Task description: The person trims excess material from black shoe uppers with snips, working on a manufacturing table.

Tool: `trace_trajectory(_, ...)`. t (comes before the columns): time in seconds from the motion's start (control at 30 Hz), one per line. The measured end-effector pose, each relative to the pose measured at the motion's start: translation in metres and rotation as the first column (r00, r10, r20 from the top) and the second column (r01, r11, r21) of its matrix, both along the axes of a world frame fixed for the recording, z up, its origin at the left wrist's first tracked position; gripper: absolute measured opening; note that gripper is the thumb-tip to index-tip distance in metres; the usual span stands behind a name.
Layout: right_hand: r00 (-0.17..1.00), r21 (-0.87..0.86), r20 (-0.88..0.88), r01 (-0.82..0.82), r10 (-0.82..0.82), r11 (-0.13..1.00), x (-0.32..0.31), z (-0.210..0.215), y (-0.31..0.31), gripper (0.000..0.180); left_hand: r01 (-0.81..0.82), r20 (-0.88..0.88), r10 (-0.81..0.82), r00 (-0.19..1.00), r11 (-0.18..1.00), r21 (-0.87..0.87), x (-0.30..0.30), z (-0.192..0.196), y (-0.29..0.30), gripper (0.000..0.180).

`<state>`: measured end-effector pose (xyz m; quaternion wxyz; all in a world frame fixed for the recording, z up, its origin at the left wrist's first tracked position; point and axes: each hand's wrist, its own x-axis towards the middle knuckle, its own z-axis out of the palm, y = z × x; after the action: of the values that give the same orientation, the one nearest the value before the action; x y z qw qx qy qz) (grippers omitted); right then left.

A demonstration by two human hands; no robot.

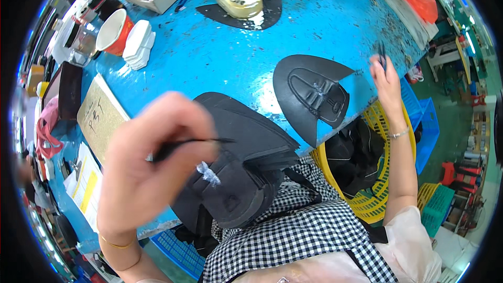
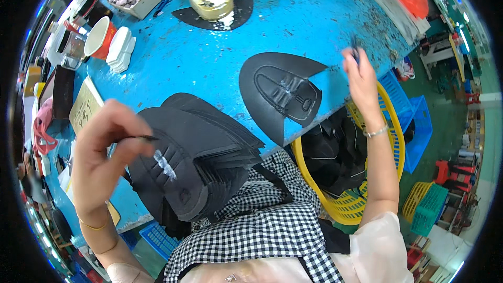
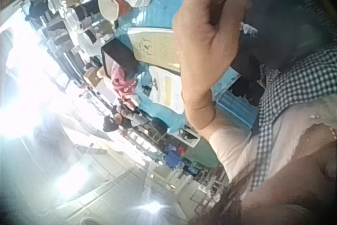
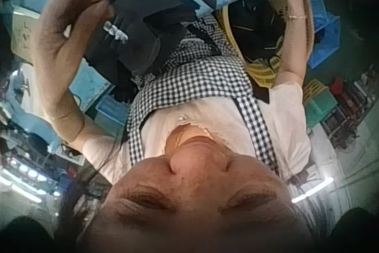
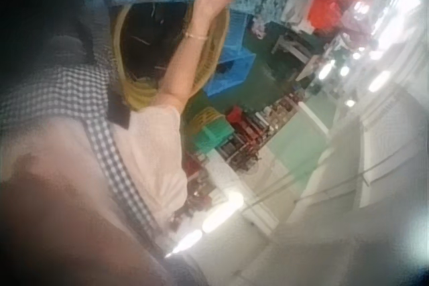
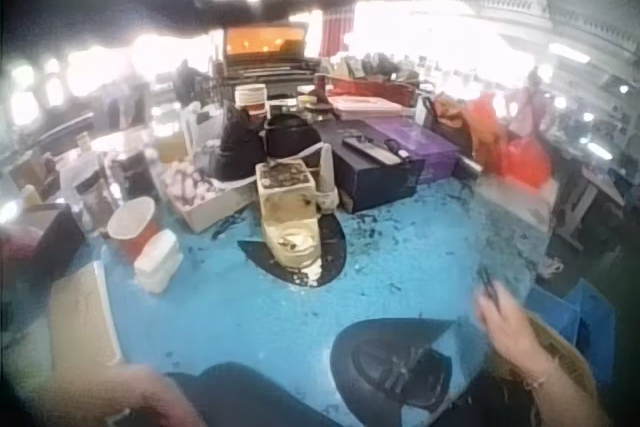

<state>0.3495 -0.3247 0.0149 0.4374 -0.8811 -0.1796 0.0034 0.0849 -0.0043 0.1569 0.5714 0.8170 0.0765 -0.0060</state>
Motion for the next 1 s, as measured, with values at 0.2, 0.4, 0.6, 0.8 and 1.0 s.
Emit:
trace_trajectory(0.2,0.809,-0.413,0.370,-0.297,0.456,0.861,-0.045,-0.005,0.121,0.014,0.511,0.022,-0.626,0.779,0.655,0.556,0.050,-0.038,-0.065,0.019)
trace_trajectory(0.4,0.690,-0.408,0.552,-0.266,0.468,0.873,-0.062,-0.041,0.128,0.019,0.742,-0.404,-0.711,0.576,0.247,0.623,0.074,-0.083,-0.093,0.030)
trace_trajectory(0.6,0.728,-0.445,0.625,0.035,0.282,0.895,0.029,-0.046,0.109,0.019,0.791,-0.428,-0.742,0.516,0.221,0.570,0.083,-0.076,-0.088,0.031)
trace_trajectory(0.8,0.533,-0.537,0.591,-0.299,0.605,0.789,-0.044,-0.045,0.134,0.022,0.741,-0.386,-0.732,0.561,0.237,0.628,0.075,-0.082,-0.086,0.029)
trace_trajectory(1.0,0.686,-0.490,0.630,-0.014,0.365,0.872,0.028,-0.037,0.111,0.023,0.805,-0.430,-0.751,0.501,0.221,0.551,0.084,-0.077,-0.089,0.030)
